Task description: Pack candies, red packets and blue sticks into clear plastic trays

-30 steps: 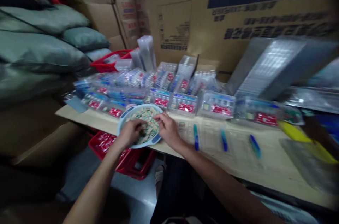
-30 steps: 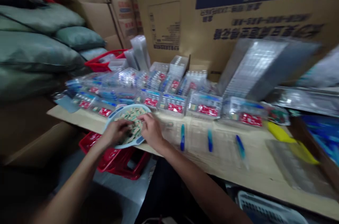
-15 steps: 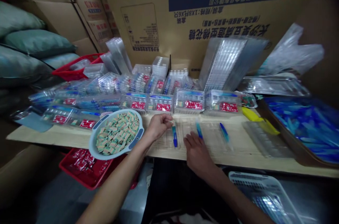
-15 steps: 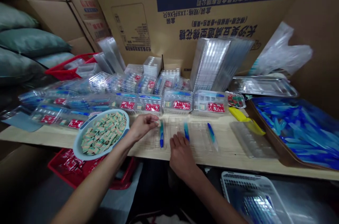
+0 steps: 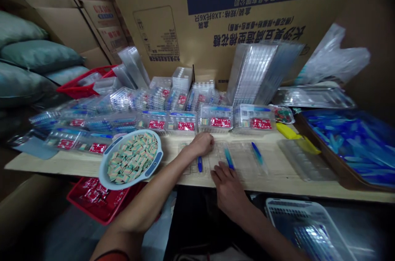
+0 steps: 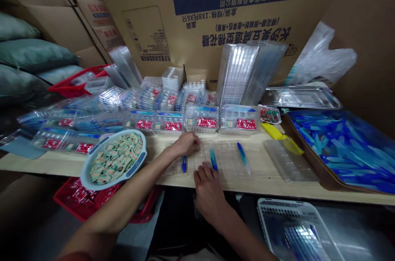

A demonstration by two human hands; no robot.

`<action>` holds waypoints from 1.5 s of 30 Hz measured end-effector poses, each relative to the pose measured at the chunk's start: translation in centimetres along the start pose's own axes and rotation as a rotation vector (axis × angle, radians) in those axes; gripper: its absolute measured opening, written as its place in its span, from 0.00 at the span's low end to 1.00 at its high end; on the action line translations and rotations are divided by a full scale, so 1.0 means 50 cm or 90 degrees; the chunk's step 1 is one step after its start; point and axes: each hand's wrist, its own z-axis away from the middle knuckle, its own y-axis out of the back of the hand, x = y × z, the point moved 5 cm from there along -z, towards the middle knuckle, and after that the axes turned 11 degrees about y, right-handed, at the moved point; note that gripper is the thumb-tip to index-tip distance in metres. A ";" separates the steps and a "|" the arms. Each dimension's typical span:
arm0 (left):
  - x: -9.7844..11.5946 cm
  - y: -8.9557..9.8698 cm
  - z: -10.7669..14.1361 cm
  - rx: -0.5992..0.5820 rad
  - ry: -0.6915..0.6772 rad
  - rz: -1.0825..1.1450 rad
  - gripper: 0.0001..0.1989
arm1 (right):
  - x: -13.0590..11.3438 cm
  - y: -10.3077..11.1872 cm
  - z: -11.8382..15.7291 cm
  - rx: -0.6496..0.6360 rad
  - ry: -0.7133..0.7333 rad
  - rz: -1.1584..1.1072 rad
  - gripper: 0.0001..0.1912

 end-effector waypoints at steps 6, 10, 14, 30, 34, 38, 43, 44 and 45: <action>-0.020 -0.005 0.005 0.018 -0.063 0.004 0.15 | 0.000 -0.008 0.002 0.013 0.007 0.025 0.29; -0.028 -0.007 0.020 0.036 -0.072 0.010 0.13 | -0.005 -0.005 0.003 0.005 0.005 0.033 0.30; -0.010 -0.006 0.058 0.034 -0.072 -0.066 0.13 | -0.009 -0.009 0.003 0.013 0.003 0.039 0.29; -0.253 0.188 0.275 0.213 0.241 -0.006 0.18 | 0.015 -0.024 -0.053 0.223 0.093 0.233 0.24; -0.379 0.203 0.318 0.184 0.441 -0.036 0.12 | -0.036 0.021 -0.111 0.246 0.151 0.188 0.23; -0.410 0.179 0.340 0.184 0.438 -0.033 0.12 | -0.141 0.065 -0.199 0.229 0.227 0.092 0.24; -0.434 0.168 0.367 0.216 0.385 -0.008 0.17 | -0.273 0.078 -0.332 0.119 0.320 0.000 0.25; -0.441 0.167 0.369 0.228 0.368 0.005 0.17 | -0.290 0.071 -0.358 0.091 0.316 0.010 0.24; -0.449 0.165 0.371 0.242 0.355 0.023 0.17 | -0.306 0.063 -0.383 0.066 0.308 0.026 0.23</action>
